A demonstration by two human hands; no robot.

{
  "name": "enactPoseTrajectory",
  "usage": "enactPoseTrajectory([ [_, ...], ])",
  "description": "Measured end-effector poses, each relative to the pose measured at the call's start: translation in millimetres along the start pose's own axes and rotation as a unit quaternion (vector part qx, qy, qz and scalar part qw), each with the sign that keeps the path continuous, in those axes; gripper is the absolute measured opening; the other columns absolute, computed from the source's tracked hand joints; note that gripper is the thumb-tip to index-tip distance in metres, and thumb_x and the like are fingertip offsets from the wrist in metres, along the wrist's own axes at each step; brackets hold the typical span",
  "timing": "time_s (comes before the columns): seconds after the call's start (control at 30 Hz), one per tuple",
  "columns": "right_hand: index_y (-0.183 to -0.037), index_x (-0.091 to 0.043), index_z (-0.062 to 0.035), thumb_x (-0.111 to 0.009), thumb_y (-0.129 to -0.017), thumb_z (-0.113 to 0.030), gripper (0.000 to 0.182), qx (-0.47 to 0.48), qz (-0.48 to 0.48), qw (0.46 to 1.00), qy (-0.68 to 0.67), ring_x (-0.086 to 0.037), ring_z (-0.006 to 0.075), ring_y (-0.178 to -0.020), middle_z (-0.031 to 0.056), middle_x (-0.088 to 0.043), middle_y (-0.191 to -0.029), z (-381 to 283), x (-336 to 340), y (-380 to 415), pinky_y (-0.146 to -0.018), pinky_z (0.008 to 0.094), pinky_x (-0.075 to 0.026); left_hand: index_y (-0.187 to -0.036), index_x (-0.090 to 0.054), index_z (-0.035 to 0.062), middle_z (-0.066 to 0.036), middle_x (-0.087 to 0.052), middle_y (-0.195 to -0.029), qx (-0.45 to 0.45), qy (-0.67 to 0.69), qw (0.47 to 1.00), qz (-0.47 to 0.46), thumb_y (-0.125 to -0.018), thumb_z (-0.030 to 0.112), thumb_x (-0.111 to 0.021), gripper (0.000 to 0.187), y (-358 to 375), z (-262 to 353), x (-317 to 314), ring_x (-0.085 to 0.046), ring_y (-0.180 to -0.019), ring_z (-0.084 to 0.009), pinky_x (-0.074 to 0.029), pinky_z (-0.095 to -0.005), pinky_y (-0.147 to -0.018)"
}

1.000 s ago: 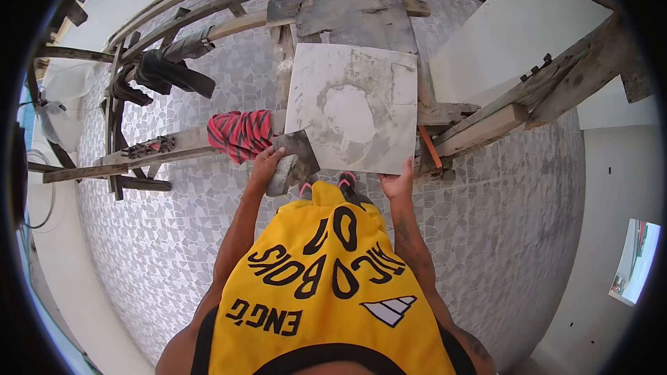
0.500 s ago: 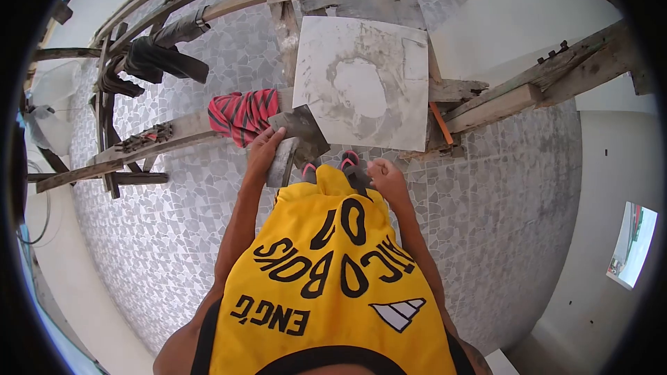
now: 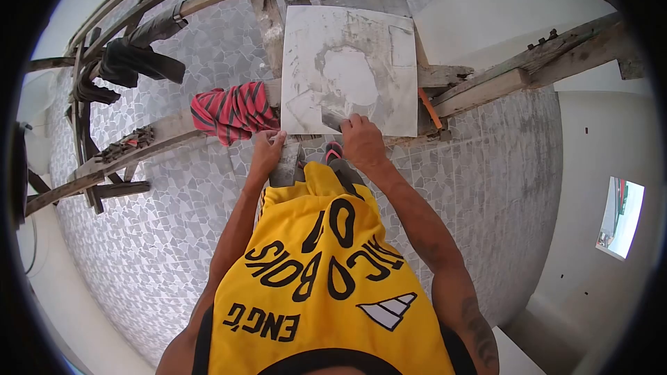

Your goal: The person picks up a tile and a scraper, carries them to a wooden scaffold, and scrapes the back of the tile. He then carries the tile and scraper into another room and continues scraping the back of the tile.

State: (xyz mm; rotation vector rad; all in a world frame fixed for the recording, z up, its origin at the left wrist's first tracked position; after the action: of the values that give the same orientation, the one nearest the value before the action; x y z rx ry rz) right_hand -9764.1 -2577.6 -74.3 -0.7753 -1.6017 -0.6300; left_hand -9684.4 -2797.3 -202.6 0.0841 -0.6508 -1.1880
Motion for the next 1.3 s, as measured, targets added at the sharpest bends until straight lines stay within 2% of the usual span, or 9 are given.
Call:
enactPoseTrajectory([
  [0.1,-0.111,-0.059,0.0003,-0.059,-0.078,-0.014,0.036,0.051,0.017,0.997,0.055,-0.056,0.0273,-0.092,0.0118,-0.056,-0.099,-43.4,-15.5,4.9,-0.076,0.0378,-0.048,-0.108,-0.056,-0.0055,-0.012,-0.064,-0.093,0.019,0.127,0.988,-0.086,-0.096,0.035,-0.054,0.043,-6.4,-9.0,-24.2,-0.060,-0.085,-0.0168,-0.046,-0.0293,-0.078],
  [0.23,-0.118,-0.054,0.0044,-0.053,-0.081,-0.014,0.041,0.046,0.006,0.993,0.111,-0.054,0.0269,-0.096,0.0135,-0.054,-0.099,-57.8,-52.1,-2.1,-0.078,0.0362,-0.047,-0.102,-0.062,-0.0029,-0.006,-0.064,-0.090,0.016,0.096,0.992,-0.078,-0.098,0.036,-0.049,0.042,-21.4,-7.2,-27.9,-0.056,-0.081,-0.0123,-0.044,-0.0273,-0.076],
  [0.43,-0.110,-0.059,0.0030,-0.055,-0.080,-0.017,0.037,0.136,0.044,0.979,0.149,-0.053,0.0254,-0.091,0.0141,-0.055,-0.103,-64.9,-37.5,-12.9,-0.076,0.0358,-0.045,-0.095,-0.066,-0.0008,0.000,-0.063,-0.084,0.038,0.214,0.969,-0.120,-0.098,0.035,-0.050,0.040,-24.3,-14.4,-31.8,-0.054,-0.075,-0.0080,-0.043,-0.0253,-0.070],
  [0.53,-0.107,-0.060,0.0017,-0.056,-0.079,-0.016,0.034,0.100,0.022,0.986,0.130,-0.053,0.0253,-0.090,0.0134,-0.055,-0.102,-25.2,-43.0,-66.5,-0.077,0.0350,-0.045,-0.093,-0.067,-0.0006,0.001,-0.063,-0.082,0.041,0.202,0.973,-0.106,-0.098,0.035,-0.051,0.039,-21.0,-8.8,-28.2,-0.053,-0.075,-0.0075,-0.043,-0.0247,-0.070],
  [0.67,-0.103,-0.060,-0.0010,-0.057,-0.078,-0.016,0.029,0.196,0.032,0.969,0.147,-0.054,0.0239,-0.090,0.0112,-0.056,-0.100,-74.1,-49.0,-35.8,-0.074,0.0335,-0.046,-0.094,-0.068,-0.0004,0.001,-0.063,-0.084,0.041,0.203,0.973,-0.098,-0.098,0.035,-0.052,0.039,-16.5,-4.0,-26.2,-0.053,-0.076,-0.0073,-0.043,-0.0249,-0.070],
  [0.8,-0.100,-0.063,-0.0015,-0.057,-0.077,-0.016,0.028,0.075,0.030,0.987,0.139,-0.053,0.0246,-0.087,0.0114,-0.055,-0.096,-36.1,-48.3,-82.5,-0.070,0.0348,-0.046,-0.103,-0.067,-0.0009,0.000,-0.065,-0.090,0.036,0.237,0.964,-0.110,-0.099,0.031,-0.049,0.037,-10.6,-2.5,-27.5,-0.055,-0.079,-0.0077,-0.044,-0.0248,-0.072],
  [0.93,-0.100,-0.063,-0.0004,-0.058,-0.077,-0.016,0.029,0.145,0.002,0.977,0.159,-0.053,0.0251,-0.087,0.0116,-0.055,-0.096,-90.2,-61.2,-50.9,-0.069,0.0353,-0.046,-0.106,-0.066,-0.0033,-0.003,-0.067,-0.090,0.034,0.292,0.947,-0.133,-0.099,0.030,-0.048,0.039,-13.4,-5.3,-28.7,-0.056,-0.082,-0.0087,-0.045,-0.0254,-0.075],
  [1.07,-0.100,-0.064,-0.0004,-0.058,-0.077,-0.016,0.028,0.063,0.030,0.986,0.149,-0.054,0.0254,-0.085,0.0116,-0.055,-0.094,-53.3,-50.4,-93.0,-0.068,0.0359,-0.046,-0.107,-0.065,-0.0021,-0.001,-0.065,-0.089,0.040,0.289,0.942,-0.167,-0.100,0.029,-0.046,0.037,-11.5,-10.4,-28.3,-0.055,-0.079,-0.0081,-0.045,-0.0246,-0.073],
  [1.3,-0.099,-0.063,0.0001,-0.058,-0.077,-0.015,0.027,0.116,0.051,0.974,0.190,-0.055,0.0259,-0.088,0.0118,-0.057,-0.096,-70.2,-56.0,-76.5,-0.067,0.0349,-0.048,-0.105,-0.065,-0.0018,-0.001,-0.066,-0.087,0.032,0.294,0.933,-0.203,-0.100,0.030,-0.045,0.037,-8.1,-12.9,-28.5,-0.056,-0.077,-0.0088,-0.045,-0.0239,-0.074],
])
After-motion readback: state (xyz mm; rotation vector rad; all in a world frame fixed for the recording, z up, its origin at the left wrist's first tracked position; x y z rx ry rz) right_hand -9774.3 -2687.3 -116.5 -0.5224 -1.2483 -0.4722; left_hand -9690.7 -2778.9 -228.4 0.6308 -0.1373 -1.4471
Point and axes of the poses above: each hand's wrist, its own y-axis away from the middle knuckle, its own x-axis out of the back of the hand, z = x × y, the point moved 8 cm from there along -y, towards the middle knuckle
